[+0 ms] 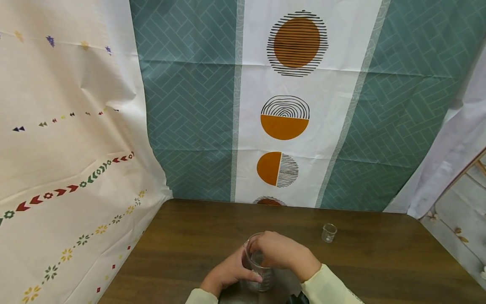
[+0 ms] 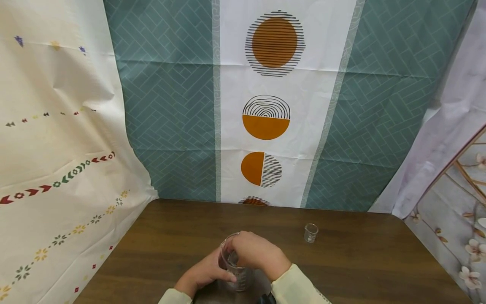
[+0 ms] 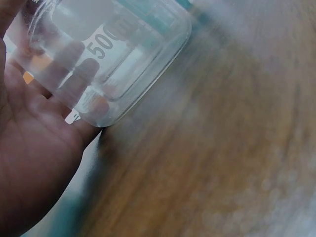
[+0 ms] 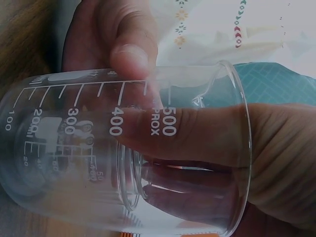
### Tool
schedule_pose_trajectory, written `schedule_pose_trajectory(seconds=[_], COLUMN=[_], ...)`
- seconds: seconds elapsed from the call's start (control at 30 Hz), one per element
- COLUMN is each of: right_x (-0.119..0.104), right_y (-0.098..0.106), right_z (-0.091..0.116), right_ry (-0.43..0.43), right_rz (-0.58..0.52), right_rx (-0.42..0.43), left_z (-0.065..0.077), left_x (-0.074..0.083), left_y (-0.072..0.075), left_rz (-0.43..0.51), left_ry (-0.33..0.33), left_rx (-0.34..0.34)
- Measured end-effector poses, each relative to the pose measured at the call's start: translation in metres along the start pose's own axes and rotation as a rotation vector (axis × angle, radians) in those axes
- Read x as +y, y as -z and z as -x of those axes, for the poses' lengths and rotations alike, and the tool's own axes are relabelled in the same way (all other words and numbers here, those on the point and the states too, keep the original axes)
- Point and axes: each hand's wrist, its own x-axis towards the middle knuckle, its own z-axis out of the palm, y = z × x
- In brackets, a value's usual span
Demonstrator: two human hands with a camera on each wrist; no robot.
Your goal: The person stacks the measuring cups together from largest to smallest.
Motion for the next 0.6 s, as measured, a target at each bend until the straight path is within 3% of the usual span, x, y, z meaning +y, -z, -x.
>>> schedule_pose_trajectory(seconds=[0.6], right_x=[0.0010], right_y=[-0.0018], right_z=[0.0002], right_ry=[0.028], right_rz=[0.045], right_rx=[0.020], left_z=[-0.0021], left_x=[-0.0012], left_y=[0.0012], left_rz=[0.004], left_ry=[-0.003], left_rx=[-0.018])
